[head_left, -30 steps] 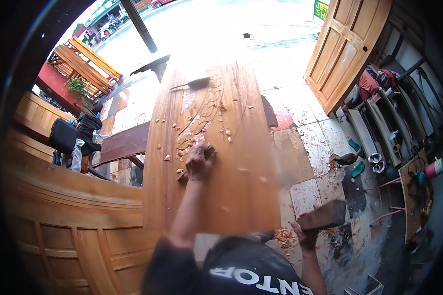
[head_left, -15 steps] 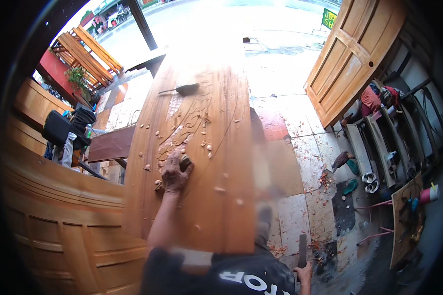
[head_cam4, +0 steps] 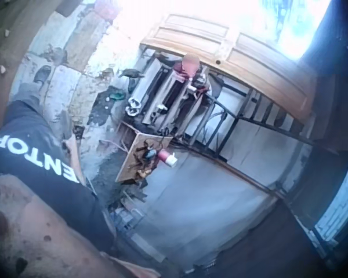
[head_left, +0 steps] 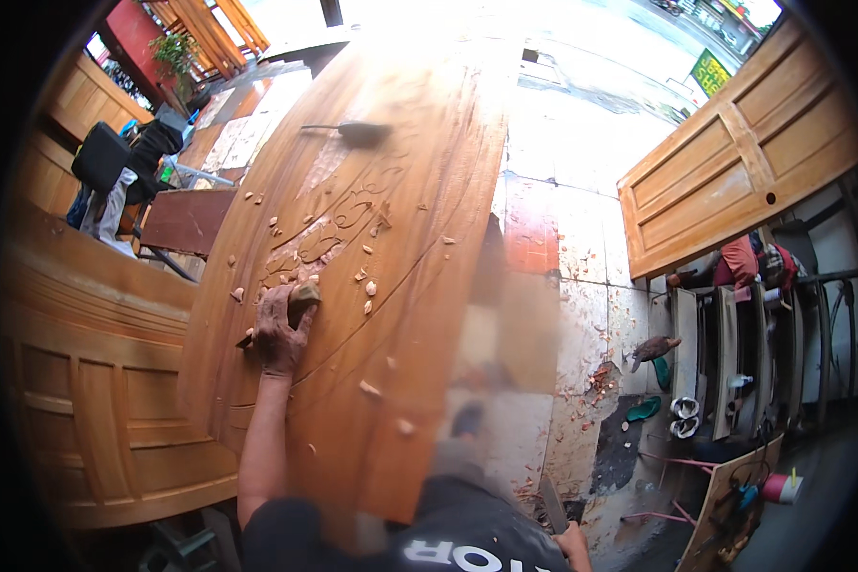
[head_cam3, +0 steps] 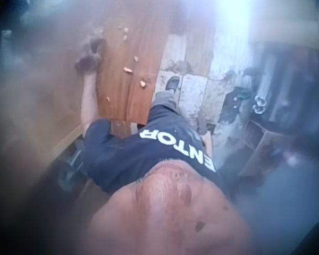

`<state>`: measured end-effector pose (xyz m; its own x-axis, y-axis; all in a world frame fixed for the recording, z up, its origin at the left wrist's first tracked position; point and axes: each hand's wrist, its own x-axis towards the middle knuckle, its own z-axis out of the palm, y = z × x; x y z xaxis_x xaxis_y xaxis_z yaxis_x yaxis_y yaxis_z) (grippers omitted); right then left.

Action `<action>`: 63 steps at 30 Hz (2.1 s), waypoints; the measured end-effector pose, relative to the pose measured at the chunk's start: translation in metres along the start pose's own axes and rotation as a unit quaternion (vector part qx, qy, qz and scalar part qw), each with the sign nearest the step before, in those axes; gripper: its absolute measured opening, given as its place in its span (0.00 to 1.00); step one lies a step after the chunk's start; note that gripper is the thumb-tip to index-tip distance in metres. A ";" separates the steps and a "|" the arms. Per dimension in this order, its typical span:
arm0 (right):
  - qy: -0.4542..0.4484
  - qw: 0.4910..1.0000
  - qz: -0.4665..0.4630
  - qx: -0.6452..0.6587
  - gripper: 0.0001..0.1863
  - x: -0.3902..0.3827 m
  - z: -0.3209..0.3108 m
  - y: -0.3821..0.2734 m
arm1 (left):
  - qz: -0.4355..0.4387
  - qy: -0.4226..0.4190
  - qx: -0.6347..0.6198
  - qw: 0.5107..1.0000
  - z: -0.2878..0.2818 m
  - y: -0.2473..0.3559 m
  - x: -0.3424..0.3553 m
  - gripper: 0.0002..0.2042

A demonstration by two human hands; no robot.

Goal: The person carves a floral design into a large wooden panel by striking a chisel with a wooden mallet. They move the chisel along the pre-drawn lines to remove wood chips and define the pattern.

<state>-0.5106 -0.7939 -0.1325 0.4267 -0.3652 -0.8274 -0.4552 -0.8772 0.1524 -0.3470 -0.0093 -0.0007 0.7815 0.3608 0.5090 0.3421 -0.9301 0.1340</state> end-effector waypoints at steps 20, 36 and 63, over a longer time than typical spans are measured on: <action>0.046 0.986 -0.162 -0.011 0.41 0.143 -0.231 -0.128 | -0.207 0.005 0.026 0.978 0.029 0.073 -0.021 0.31; -0.028 0.989 -0.142 0.032 0.39 0.302 -0.415 -0.227 | -0.109 0.032 -0.087 0.990 0.075 0.318 0.200 0.24; -0.027 0.940 -0.300 -0.161 0.30 0.239 -0.505 -0.440 | -0.702 -0.083 0.423 0.567 -0.019 0.127 -0.090 0.29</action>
<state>0.1857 -0.6526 -0.1240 0.4862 0.2333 -0.8421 0.1182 -0.9724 -0.2011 -0.3838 -0.1616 -0.0139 -0.5565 0.7714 0.3087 0.7608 0.6224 -0.1838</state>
